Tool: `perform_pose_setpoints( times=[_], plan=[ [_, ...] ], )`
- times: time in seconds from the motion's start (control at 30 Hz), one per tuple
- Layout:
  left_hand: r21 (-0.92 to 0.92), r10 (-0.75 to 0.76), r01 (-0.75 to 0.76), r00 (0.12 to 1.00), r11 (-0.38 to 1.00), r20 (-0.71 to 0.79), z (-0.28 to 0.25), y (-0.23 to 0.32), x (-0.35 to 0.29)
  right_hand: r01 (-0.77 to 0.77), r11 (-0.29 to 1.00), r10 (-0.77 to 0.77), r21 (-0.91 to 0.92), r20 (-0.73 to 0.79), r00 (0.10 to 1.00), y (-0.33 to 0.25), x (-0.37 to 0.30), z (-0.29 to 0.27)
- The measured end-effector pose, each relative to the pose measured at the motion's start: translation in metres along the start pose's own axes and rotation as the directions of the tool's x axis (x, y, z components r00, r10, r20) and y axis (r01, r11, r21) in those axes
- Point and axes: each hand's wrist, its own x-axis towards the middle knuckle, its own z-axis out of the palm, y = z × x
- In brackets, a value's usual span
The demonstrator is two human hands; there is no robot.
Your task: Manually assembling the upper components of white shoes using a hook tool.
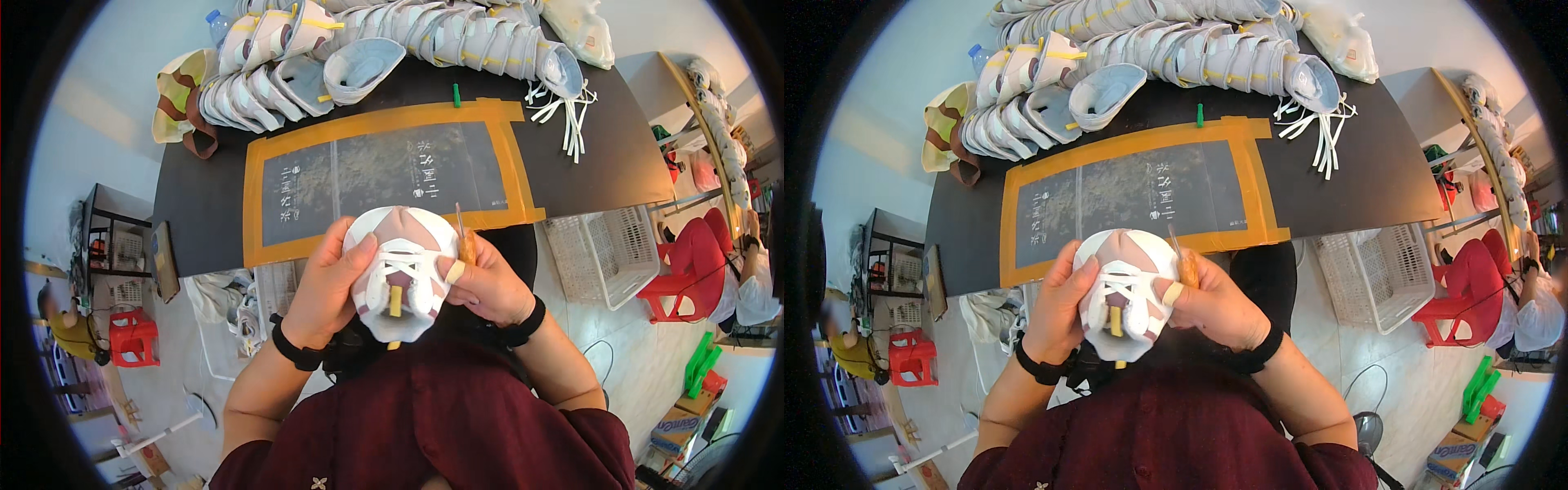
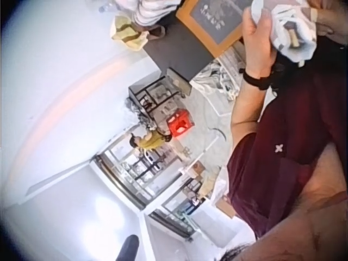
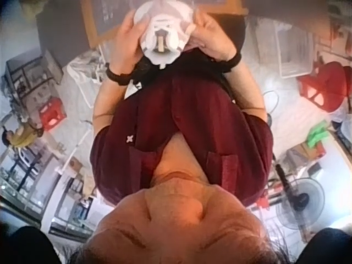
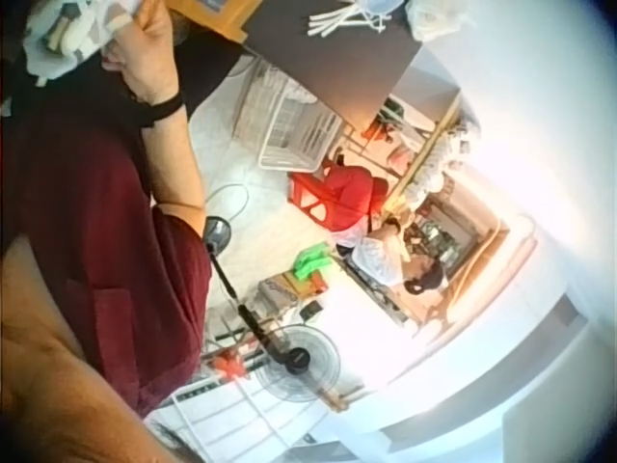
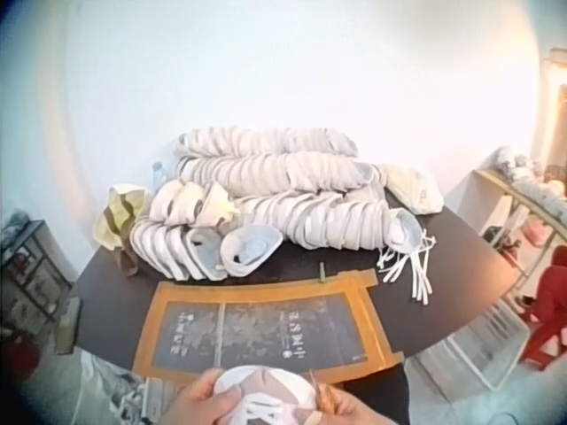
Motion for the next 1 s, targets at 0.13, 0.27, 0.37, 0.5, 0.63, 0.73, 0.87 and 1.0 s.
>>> perform_pose_setpoints(
  times=[0.13,0.27,0.37,0.5,0.63,0.73,0.87,1.0],
  plan=[
    [-0.073,-0.021,0.024,0.999,0.997,0.04,0.001,-0.006,-0.002,0.052,0.999,-0.052,-0.012,0.01,0.999,0.02,-0.002,0.002],
    [-0.134,-0.05,0.057,0.997,0.989,0.056,0.004,-0.01,-0.01,0.002,0.993,-0.018,0.119,0.132,0.991,0.026,-0.004,0.004],
    [-0.001,0.02,-0.02,0.989,1.0,0.146,-0.019,-0.01,-0.006,-0.011,0.999,0.016,-0.043,0.131,0.991,0.017,-0.004,-0.007],
    [0.047,0.005,-0.013,0.986,0.999,0.168,-0.014,-0.008,-0.005,-0.032,0.985,0.041,-0.168,0.047,0.998,0.015,-0.002,-0.016],
    [0.007,-0.053,0.053,0.993,0.999,0.11,-0.016,-0.013,-0.006,-0.074,0.99,0.083,-0.12,0.071,0.994,0.014,0.0,-0.018],
    [-0.05,-0.099,0.105,0.989,0.993,0.111,-0.018,-0.016,-0.006,-0.067,0.99,0.072,-0.127,0.041,0.997,0.021,0.001,-0.024],
    [-0.071,-0.179,0.192,0.97,0.979,0.163,-0.018,-0.015,-0.01,-0.106,0.985,0.102,-0.135,-0.034,0.994,0.024,-0.001,-0.019],
    [0.189,0.031,-0.037,0.999,0.981,0.037,-0.013,-0.017,-0.013,-0.147,0.956,0.133,-0.255,-0.07,0.989,0.02,-0.005,-0.017]
  ],
)
